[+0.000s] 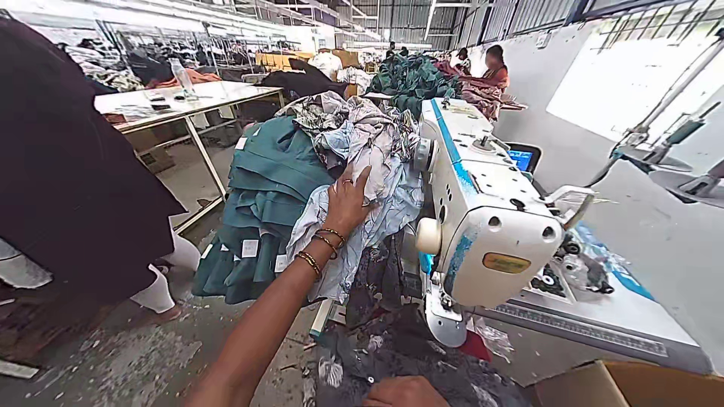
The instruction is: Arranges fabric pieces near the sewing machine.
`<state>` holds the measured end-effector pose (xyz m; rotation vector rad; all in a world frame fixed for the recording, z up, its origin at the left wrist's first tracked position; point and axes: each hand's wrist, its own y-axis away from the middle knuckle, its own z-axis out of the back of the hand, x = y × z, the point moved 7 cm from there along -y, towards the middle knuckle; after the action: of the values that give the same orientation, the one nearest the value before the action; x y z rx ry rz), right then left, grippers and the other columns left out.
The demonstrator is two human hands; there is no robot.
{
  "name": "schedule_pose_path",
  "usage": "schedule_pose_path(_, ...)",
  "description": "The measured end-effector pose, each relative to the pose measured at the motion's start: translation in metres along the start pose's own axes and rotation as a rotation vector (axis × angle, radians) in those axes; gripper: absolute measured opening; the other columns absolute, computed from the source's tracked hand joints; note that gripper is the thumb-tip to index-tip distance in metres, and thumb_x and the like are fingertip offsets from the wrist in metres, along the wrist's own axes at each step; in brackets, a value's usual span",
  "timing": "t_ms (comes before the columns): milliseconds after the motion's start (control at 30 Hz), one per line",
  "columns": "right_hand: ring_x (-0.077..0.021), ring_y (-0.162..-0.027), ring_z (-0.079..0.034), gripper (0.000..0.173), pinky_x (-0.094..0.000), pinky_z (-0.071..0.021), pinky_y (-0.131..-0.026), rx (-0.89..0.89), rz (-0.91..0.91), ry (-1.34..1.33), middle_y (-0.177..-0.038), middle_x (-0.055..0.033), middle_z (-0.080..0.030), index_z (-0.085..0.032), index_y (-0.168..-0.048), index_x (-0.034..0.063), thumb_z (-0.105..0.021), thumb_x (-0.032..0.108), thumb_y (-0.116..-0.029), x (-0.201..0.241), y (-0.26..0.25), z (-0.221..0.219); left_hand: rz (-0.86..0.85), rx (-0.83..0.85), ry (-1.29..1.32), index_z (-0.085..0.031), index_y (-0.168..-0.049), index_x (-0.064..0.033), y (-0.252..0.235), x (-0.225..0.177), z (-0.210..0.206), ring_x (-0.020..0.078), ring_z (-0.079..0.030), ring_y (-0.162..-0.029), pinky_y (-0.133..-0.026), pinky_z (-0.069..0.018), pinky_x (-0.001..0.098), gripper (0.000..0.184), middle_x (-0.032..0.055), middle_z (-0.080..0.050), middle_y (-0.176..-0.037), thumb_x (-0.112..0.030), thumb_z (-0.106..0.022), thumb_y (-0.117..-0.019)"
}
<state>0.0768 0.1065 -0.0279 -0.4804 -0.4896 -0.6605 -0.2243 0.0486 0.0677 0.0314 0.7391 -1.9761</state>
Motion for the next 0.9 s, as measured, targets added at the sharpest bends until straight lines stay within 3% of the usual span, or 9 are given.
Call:
schedule_pose_path(100, -0.0325, -0.088, -0.074, 0.019, -0.0533, -0.0593, -0.076, -0.002, -0.058, -0.074, -0.097, -0.0174, -0.074, -0.074, -0.109, 0.0019, -0.057, 0.007, -0.101, -0.032, -0.003, -0.004, 0.037, -0.048, 0.236, -0.056, -0.142, -0.0064, -0.018, 0.022, 0.023, 0.0497, -0.065, -0.107, -0.087, -0.0506, 0.0688, 0.057, 0.0299, -0.064, -0.124, -0.005, -0.073, -0.088)
schedule_pose_path(200, -0.0314, -0.092, -0.075, 0.02, -0.0544, -0.0594, -0.082, -0.043, -0.142, -0.125, -0.101, -0.0167, -0.075, -0.075, -0.109, 0.0021, -0.058, 0.008, -0.1015, -0.064, -0.005, -0.009, 0.069, -0.184, 0.686, -0.054, -0.139, -0.006, -0.003, 0.054, 0.089, 0.0253, -0.064, -0.114, -0.097, -0.0523, 0.0467, 0.038, 0.0157, -0.064, -0.13, -0.011, -0.059, -0.1023)
schedule_pose_path(267, -0.0303, -0.092, -0.075, 0.019, -0.053, -0.0589, -0.085, -0.119, -0.192, -0.181, -0.101, -0.017, -0.076, -0.076, -0.107, 0.0001, -0.058, 0.007, -0.1008, -0.083, -0.009, -0.011, 0.21, -0.287, 0.744, -0.051, -0.143, -0.0099, 0.012, 0.098, 0.114, 0.0162, -0.061, -0.115, -0.099, -0.0513, 0.0393, 0.039, 0.0097, -0.061, -0.134, -0.021, -0.057, -0.105)
schedule_pose_path(367, -0.0247, -0.091, -0.074, 0.02, -0.0438, -0.0594, -0.088, -0.289, -0.28, -0.272, -0.101, -0.0161, -0.076, -0.075, -0.108, -0.0019, -0.058, 0.004, -0.0995, -0.112, -0.015, -0.01, 0.383, -0.261, 0.535, -0.049, -0.144, 0.0006, 0.02, 0.179, 0.102, 0.0351, -0.058, -0.125, -0.106, -0.0439, 0.0552, 0.052, 0.0252, -0.058, -0.137, -0.03, -0.061, -0.1032)
schedule_pose_path(400, -0.0222, -0.09, -0.074, 0.021, -0.0405, -0.0597, -0.087, -0.342, -0.322, -0.334, -0.102, -0.0157, -0.076, -0.074, -0.109, -0.0028, -0.056, 0.003, -0.1001, -0.123, -0.018, -0.009, 0.415, -0.247, 0.504, -0.05, -0.142, 0.0016, 0.02, 0.191, 0.097, 0.034, -0.059, -0.123, -0.106, -0.0443, 0.0542, 0.053, 0.0252, -0.06, -0.134, -0.032, -0.062, -0.1025)
schedule_pose_path(533, -0.015, -0.083, -0.074, 0.026, -0.0339, -0.0633, -0.077, -0.541, -0.544, -0.638, -0.101, -0.0096, -0.074, -0.065, -0.123, -0.0027, -0.051, 0.007, -0.1036, -0.15, -0.036, 0.002, 0.494, -0.213, 0.505, -0.049, -0.14, 0.004, 0.028, 0.17, 0.102, 0.0316, -0.06, -0.119, -0.104, -0.0448, 0.0507, 0.052, 0.0262, -0.06, -0.131, -0.031, -0.061, -0.1032)
schedule_pose_path(700, -0.0206, -0.08, -0.074, 0.047, -0.0342, -0.063, -0.069, -0.729, -0.68, -1.002, -0.106, -0.0146, -0.071, -0.033, -0.15, 0.0004, -0.045, 0.023, -0.1101, -0.169, -0.079, 0.023, 0.458, -0.219, 0.515, -0.053, -0.136, 0.0037, 0.027, 0.164, 0.103, 0.0228, -0.061, -0.112, -0.101, -0.0462, 0.044, 0.043, 0.0228, -0.062, -0.126, -0.026, -0.059, -0.1044)
schedule_pose_path(800, -0.0229, -0.089, -0.074, 0.05, -0.037, -0.0631, -0.076, -0.592, -0.67, -1.184, -0.117, -0.015, -0.069, -0.035, -0.146, 0.0006, -0.034, 0.037, -0.1127, -0.164, -0.117, 0.023, 0.542, -0.213, 0.496, -0.047, -0.142, 0.004, 0.029, 0.174, 0.098, 0.0307, -0.061, -0.118, -0.103, -0.0457, 0.0498, 0.054, 0.0258, -0.06, -0.131, -0.031, -0.061, -0.1031)
schedule_pose_path(900, -0.0217, -0.087, -0.074, 0.049, -0.036, -0.0632, -0.074, -0.579, -0.642, -1.284, -0.116, -0.0142, -0.071, -0.043, -0.14, -0.0008, -0.034, 0.039, -0.1126, -0.157, -0.148, 0.021, 0.555, -0.196, 0.508, -0.043, -0.147, 0.0016, 0.034, 0.169, 0.099, 0.0333, -0.057, -0.127, -0.109, -0.0425, 0.0505, 0.059, 0.0255, -0.057, -0.139, -0.033, -0.061, -0.1031)
